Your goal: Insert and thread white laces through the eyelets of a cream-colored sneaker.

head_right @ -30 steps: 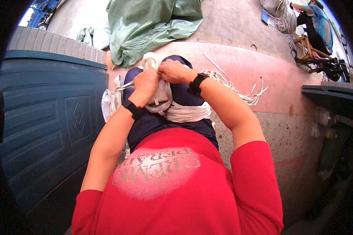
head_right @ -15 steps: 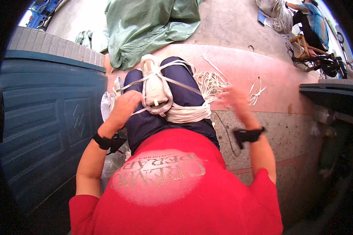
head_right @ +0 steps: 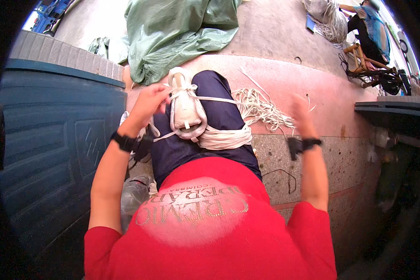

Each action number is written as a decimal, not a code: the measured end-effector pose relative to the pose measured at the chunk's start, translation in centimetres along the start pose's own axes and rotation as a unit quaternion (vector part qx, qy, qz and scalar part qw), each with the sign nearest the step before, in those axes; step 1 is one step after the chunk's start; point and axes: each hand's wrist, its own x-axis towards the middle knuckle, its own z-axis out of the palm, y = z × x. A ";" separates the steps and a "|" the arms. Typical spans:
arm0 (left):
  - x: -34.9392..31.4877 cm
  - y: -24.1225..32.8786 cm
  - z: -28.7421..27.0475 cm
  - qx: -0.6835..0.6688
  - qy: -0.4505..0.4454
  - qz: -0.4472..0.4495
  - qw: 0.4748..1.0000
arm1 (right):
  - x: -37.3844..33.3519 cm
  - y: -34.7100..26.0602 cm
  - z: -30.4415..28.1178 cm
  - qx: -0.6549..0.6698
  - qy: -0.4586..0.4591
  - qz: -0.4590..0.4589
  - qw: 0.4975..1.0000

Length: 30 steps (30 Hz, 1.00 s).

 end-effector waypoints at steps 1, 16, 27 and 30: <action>1.7 0.4 1.0 0.043 0.006 0.033 0.999 | -0.3 0.4 5.6 -0.292 -0.104 -0.216 0.926; 7.3 -1.1 4.1 0.566 0.096 0.160 0.803 | -12.6 -1.8 17.9 -0.458 -0.321 -0.277 0.782; 2.0 -1.9 1.3 0.051 0.012 0.026 0.998 | -7.0 -5.1 15.3 -0.301 -0.034 -0.301 0.904; -0.8 -2.8 1.2 -0.057 0.015 -0.064 0.996 | -6.4 -4.9 23.5 -0.308 -0.218 -0.322 0.868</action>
